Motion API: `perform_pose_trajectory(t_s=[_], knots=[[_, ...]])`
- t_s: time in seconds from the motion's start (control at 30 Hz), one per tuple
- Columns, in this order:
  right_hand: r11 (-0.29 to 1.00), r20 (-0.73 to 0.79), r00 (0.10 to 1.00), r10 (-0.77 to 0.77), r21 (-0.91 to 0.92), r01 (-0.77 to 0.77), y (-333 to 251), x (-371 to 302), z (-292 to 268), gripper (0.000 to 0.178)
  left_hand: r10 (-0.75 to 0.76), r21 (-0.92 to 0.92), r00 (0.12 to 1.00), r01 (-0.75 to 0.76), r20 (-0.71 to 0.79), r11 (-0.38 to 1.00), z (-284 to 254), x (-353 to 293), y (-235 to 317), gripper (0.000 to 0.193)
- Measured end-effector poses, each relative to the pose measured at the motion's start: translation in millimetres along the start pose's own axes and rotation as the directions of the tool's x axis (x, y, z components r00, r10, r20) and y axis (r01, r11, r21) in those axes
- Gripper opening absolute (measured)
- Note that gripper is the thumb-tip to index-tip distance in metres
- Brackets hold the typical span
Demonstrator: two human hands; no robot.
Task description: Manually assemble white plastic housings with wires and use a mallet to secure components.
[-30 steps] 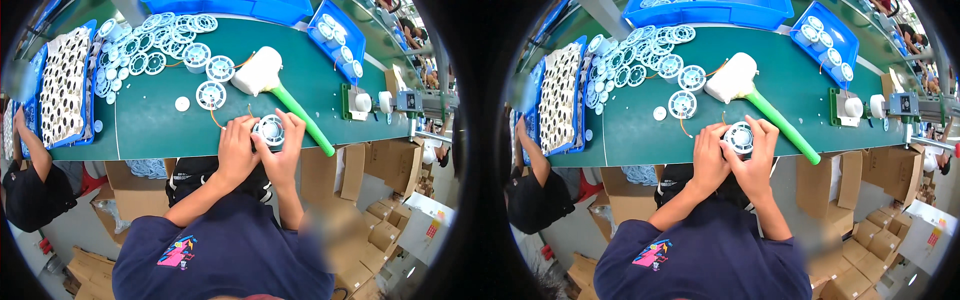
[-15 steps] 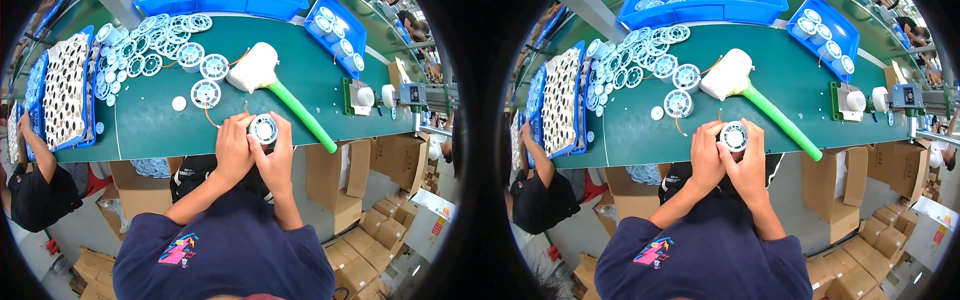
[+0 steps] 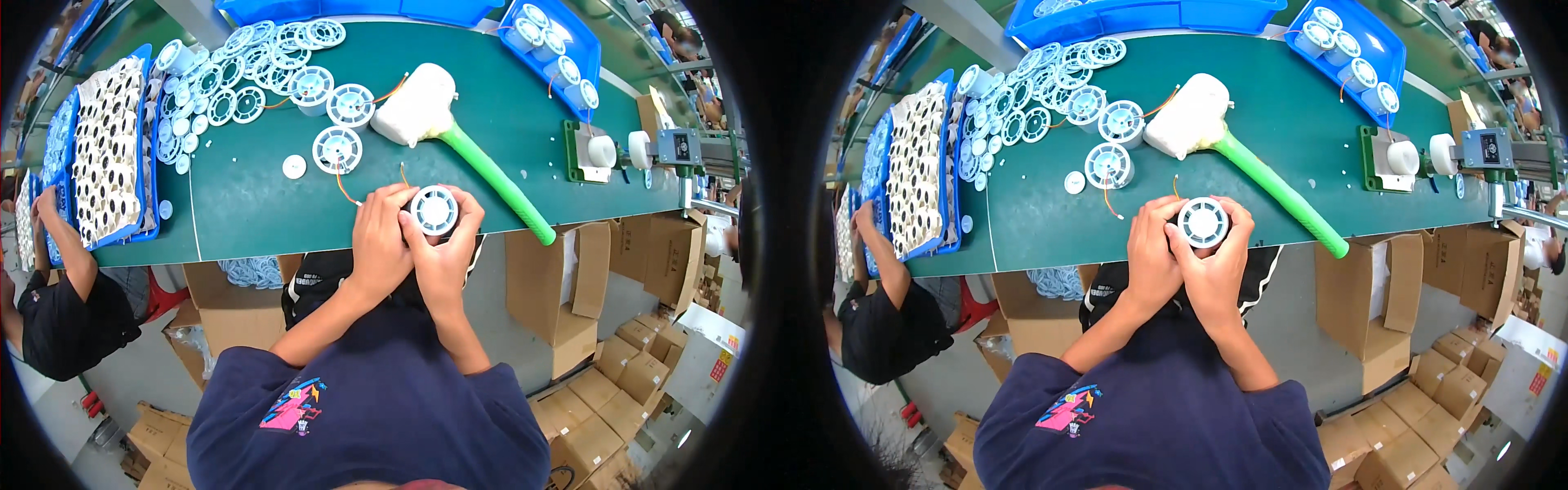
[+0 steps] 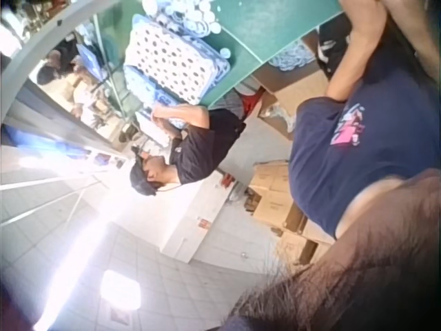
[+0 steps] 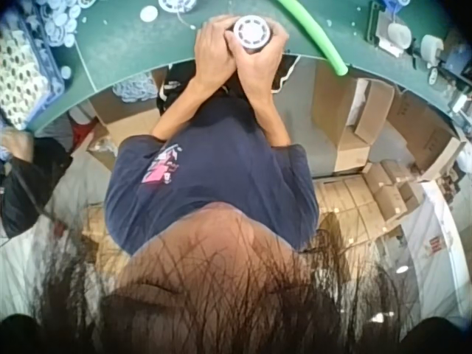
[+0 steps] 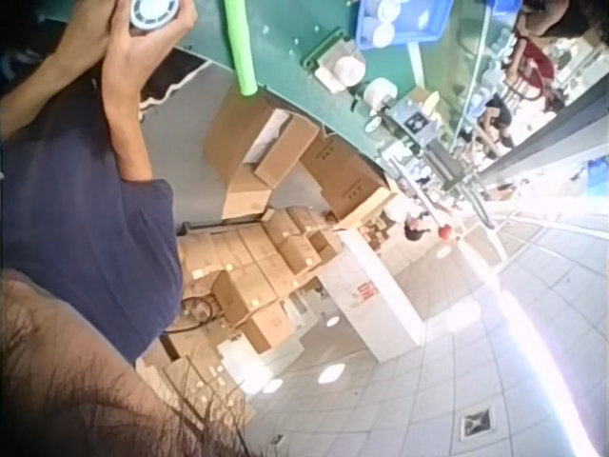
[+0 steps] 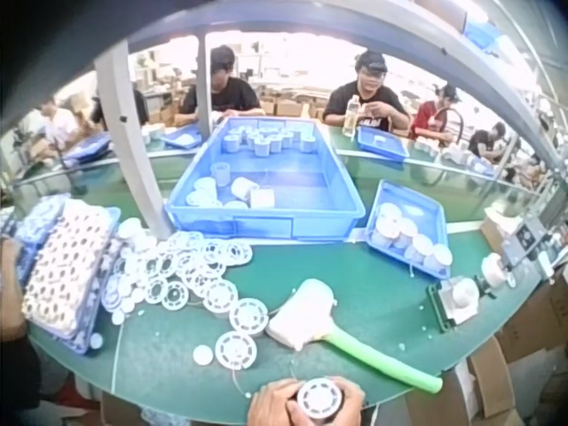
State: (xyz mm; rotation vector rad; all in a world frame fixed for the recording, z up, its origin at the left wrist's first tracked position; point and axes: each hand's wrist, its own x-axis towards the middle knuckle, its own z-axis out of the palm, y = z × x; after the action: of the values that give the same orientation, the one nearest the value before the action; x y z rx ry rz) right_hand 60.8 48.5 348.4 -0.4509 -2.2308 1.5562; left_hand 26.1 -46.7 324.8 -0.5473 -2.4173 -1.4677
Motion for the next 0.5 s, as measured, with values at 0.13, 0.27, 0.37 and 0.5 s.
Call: perform_pose_trajectory(t_s=[0.13,0.27,0.37,0.5], knots=[[1.000,0.005,1.000,0.022,-0.014,-0.022,-2.3,0.2,0.5,0.066,-0.002,-0.021,1.000,0.002,-0.003,1.000,0.5,0.7,0.9,0.061],[0.997,0.015,1.000,0.013,-0.078,-0.012,-6.0,-0.6,-2.1,0.063,0.091,-0.019,0.994,-0.092,-0.066,0.996,0.5,2.5,2.4,0.062],[0.996,0.002,0.999,0.040,-0.079,-0.040,-5.2,0.0,-3.5,0.065,0.136,-0.008,0.989,-0.137,-0.053,0.991,1.6,3.4,1.4,0.066],[0.998,0.044,0.997,0.057,-0.025,-0.056,-7.7,2.2,-7.5,0.064,0.124,-0.004,0.991,-0.124,-0.054,0.992,3.4,2.7,3.7,0.068]])
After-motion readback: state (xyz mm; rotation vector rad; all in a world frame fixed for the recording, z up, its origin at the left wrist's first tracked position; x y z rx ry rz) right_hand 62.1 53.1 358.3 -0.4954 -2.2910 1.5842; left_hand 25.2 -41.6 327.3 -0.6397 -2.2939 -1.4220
